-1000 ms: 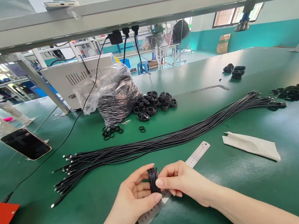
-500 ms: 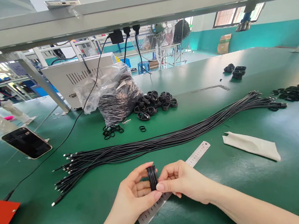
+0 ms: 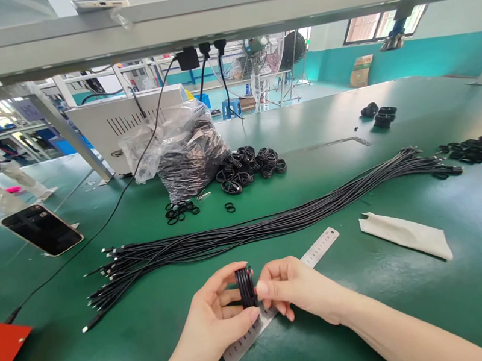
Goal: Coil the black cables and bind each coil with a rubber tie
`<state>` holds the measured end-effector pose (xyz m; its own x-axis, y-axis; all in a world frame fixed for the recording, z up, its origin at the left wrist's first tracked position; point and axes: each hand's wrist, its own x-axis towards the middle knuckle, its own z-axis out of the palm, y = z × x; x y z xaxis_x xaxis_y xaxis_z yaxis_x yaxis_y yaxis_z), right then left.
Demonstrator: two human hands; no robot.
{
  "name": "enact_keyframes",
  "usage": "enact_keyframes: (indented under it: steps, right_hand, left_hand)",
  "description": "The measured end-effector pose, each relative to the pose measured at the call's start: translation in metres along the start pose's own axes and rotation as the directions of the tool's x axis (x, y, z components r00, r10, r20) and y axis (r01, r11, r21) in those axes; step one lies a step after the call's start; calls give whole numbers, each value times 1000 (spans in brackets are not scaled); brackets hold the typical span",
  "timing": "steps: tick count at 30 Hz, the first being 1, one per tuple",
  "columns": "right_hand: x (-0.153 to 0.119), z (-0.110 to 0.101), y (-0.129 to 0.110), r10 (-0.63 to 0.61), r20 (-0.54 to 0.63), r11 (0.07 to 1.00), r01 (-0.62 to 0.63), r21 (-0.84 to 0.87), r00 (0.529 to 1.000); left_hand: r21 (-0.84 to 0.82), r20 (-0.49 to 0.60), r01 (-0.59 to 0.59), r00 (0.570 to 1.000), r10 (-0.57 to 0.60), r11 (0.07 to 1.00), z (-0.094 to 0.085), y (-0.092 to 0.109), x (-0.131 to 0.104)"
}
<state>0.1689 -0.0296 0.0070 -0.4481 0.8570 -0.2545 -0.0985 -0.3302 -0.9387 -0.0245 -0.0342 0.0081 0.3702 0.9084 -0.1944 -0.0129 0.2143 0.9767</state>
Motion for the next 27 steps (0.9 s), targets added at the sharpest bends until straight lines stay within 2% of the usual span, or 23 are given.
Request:
enact_keyframes:
  steps: [3, 6, 12, 18, 21, 23, 25, 27]
  right_hand:
    - [1, 0, -4, -25, -48, 1000, 25, -11, 999]
    - [1, 4, -5, -24, -38, 999, 25, 28, 999]
    - [0, 10, -2, 11, -91, 998, -5, 61, 996]
    - [2, 14, 5, -17, -103, 994, 28, 107, 995]
    - [2, 5, 1, -53, -42, 998, 51, -31, 998]
    - [-1, -1, -3, -135, -90, 978, 118, -172, 987]
    - [-4, -2, -4, -258, -160, 926, 197, -324, 953]
    - [-6, 2, -1, -368, -129, 846, 274, -457, 921]
  left_hand:
    - [8, 3, 25, 1000, -25, 1000, 0, -1, 0]
    - [18, -9, 35, 999, -35, 999, 1, -1, 0]
    - [11, 42, 67, 997, -68, 998, 2, 6, -3]
    - [15, 41, 67, 997, -68, 998, 1, 6, -4]
    - [1, 25, 46, 999, -46, 999, 0, 3, -1]
    - [-37, 32, 50, 998, -49, 998, 0, 3, -1]
    - [-88, 40, 62, 997, -59, 994, 0, 6, -1]
    - [-134, 50, 77, 996, -71, 988, 0, 10, -2]
